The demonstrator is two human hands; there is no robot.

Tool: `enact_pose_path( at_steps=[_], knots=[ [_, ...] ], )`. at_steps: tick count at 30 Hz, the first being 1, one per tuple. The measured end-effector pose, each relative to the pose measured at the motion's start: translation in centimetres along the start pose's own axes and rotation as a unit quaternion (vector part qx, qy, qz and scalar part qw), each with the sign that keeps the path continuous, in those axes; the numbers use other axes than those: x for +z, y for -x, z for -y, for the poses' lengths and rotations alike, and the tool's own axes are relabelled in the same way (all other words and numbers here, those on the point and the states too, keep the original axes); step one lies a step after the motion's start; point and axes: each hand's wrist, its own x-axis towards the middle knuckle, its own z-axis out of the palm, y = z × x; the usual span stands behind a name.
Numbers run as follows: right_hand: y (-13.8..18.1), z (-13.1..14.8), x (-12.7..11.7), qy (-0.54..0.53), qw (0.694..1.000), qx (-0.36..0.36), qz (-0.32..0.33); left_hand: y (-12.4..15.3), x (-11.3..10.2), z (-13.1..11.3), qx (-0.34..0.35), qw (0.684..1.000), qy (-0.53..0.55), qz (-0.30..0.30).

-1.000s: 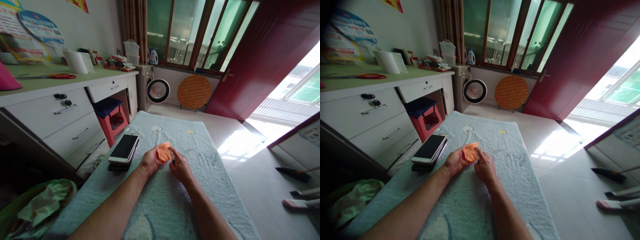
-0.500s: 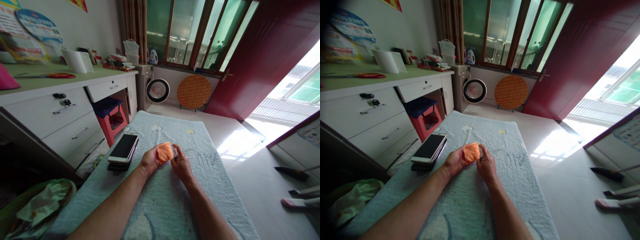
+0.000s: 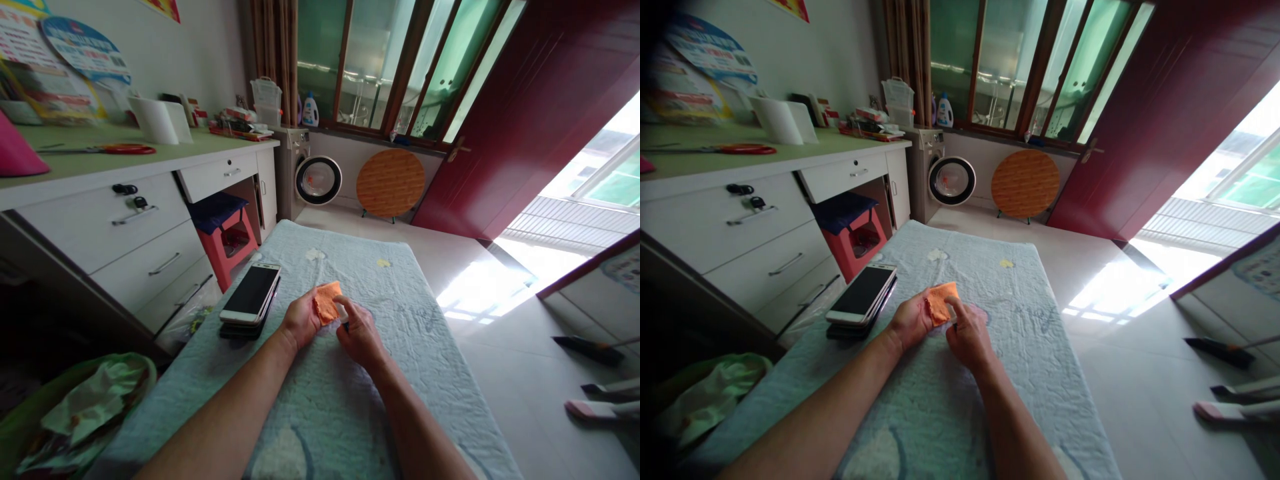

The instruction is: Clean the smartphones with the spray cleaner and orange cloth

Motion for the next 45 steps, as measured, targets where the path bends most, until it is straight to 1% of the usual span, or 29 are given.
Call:
enact_pose_path(
  at_steps=[3,7,10,12,15,18,21,23,27,33,37,39,42,45],
  knots=[
    [0.0,-0.2,-0.1,-0.011,1.000,0.024,-0.009,-0.2,-0.2,-0.1,0.010,1.000,0.007,-0.001],
    [-0.2,-0.6,-0.3,-0.031,0.996,0.072,-0.039,-0.4,-0.6,-0.1,0.006,1.000,-0.003,0.018],
    [-0.3,-0.7,-0.5,-0.041,0.990,0.128,-0.036,-0.5,-0.9,0.0,0.000,1.000,-0.020,0.024],
    [-0.3,-0.7,-0.5,-0.048,0.987,0.148,-0.038,-0.6,-1.0,0.1,0.003,0.999,-0.027,0.020],
    [-0.2,-0.9,-0.4,-0.053,0.987,0.146,-0.052,-0.6,-0.9,0.1,0.007,1.000,-0.025,0.017],
    [-0.2,-1.0,-0.3,-0.057,0.990,0.117,-0.056,-0.6,-0.8,0.1,0.008,1.000,-0.021,0.013],
    [-0.2,-0.8,-0.5,-0.047,0.995,0.081,-0.032,-0.4,-0.7,0.2,0.010,1.000,-0.020,0.017],
    [-0.2,-0.4,-0.6,-0.034,0.997,0.073,-0.010,-0.4,-0.6,0.1,0.011,1.000,-0.020,0.019],
    [-0.1,0.1,-0.8,-0.021,0.997,0.079,0.001,-0.1,-0.3,-0.1,0.014,1.000,-0.018,0.006],
    [-0.2,-0.3,-0.5,-0.030,0.995,0.085,-0.036,0.1,-0.3,-0.4,0.013,1.000,-0.017,0.007],
    [-0.3,-0.5,-0.5,-0.040,0.990,0.133,-0.033,0.0,-0.5,-0.4,0.015,1.000,-0.021,0.016],
    [-0.3,-0.5,-0.6,-0.043,0.988,0.146,-0.032,0.0,-0.5,-0.4,0.015,1.000,-0.020,0.018],
    [-0.2,-0.4,-0.6,-0.046,0.988,0.140,-0.044,0.0,-0.5,-0.4,0.011,1.000,-0.020,0.015],
    [-0.2,-0.3,-0.7,-0.043,0.991,0.119,-0.046,-0.1,-0.5,-0.5,0.007,1.000,-0.018,0.016]
  ],
)
